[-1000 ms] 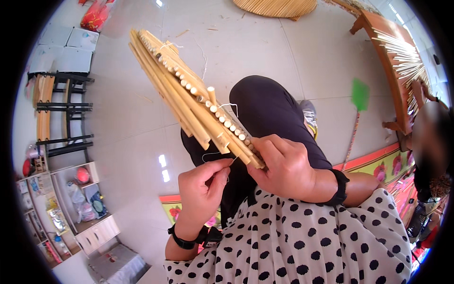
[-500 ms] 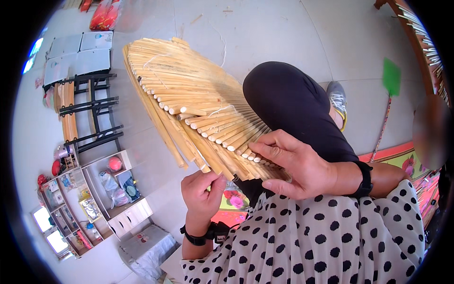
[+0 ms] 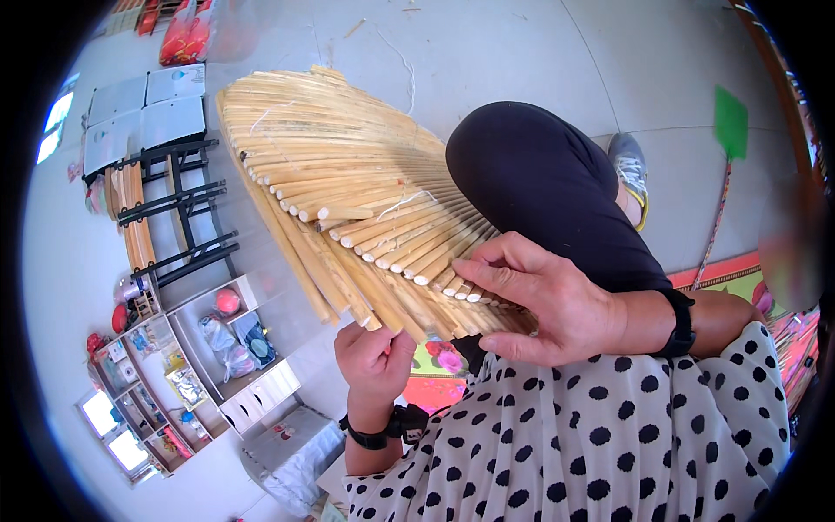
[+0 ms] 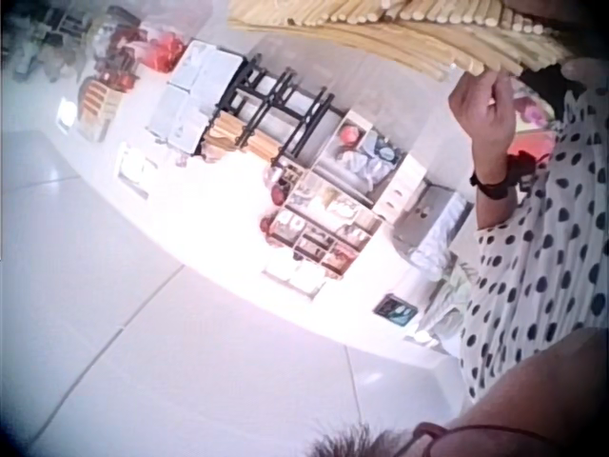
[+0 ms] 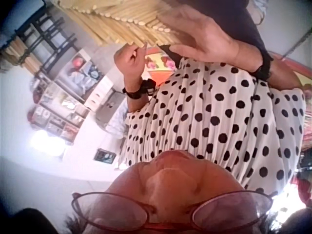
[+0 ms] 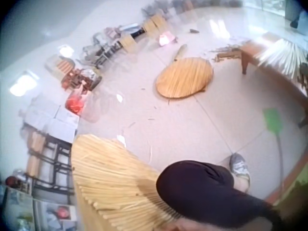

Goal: The person sits on the floor and weaves a fan-shaped bamboo mat using a needle and thread. They repeatedly pass the needle through the bamboo strips, pull the thread tight, and occasionally use scissors to cut the thread.

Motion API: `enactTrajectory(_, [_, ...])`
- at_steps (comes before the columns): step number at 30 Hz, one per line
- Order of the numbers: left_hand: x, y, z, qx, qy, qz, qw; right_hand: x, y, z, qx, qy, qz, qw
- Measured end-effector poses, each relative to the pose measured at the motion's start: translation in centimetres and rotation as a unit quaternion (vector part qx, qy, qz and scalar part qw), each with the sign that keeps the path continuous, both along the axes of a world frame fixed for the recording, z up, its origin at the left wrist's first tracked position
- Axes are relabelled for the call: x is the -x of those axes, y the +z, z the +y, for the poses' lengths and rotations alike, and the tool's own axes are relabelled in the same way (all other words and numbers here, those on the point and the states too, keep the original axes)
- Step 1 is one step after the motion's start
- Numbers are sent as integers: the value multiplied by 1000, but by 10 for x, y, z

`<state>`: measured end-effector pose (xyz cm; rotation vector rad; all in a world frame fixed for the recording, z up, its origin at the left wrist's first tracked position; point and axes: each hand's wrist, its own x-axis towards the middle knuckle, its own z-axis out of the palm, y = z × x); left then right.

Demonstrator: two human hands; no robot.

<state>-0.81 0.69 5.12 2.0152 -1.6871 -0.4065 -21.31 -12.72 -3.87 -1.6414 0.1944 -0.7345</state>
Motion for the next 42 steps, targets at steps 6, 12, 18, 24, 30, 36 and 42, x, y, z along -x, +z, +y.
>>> enactTrajectory(6, [-1, 3, -1, 0, -10, -26, 1000, -2, 3, -2, -15, -4, -37, 999])
enactTrajectory(12, [2, 4, 1, -14, 15, -34, 999, -3, 2, -3, -21, 6, -45, 999])
enactTrajectory(18, [4, 2, -3, -6, 16, -36, 999, -2, 1, -4, -12, 5, -46, 999])
enactTrajectory(24, [3, 2, -7, -10, 8, -63, 998, -4, -2, -5, -32, 6, -53, 998])
enactTrajectory(30, [5, 3, -12, 3, -2, -61, 998, -2, -7, -2, -30, 22, -44, 998])
enactTrajectory(36, [5, 2, -13, 1, -2, -37, 999, -3, -3, -4, -26, 0, -57, 998])
enactTrajectory(42, [7, 2, -14, 12, -9, -46, 999, -5, -9, -1, -20, 18, -54, 998])
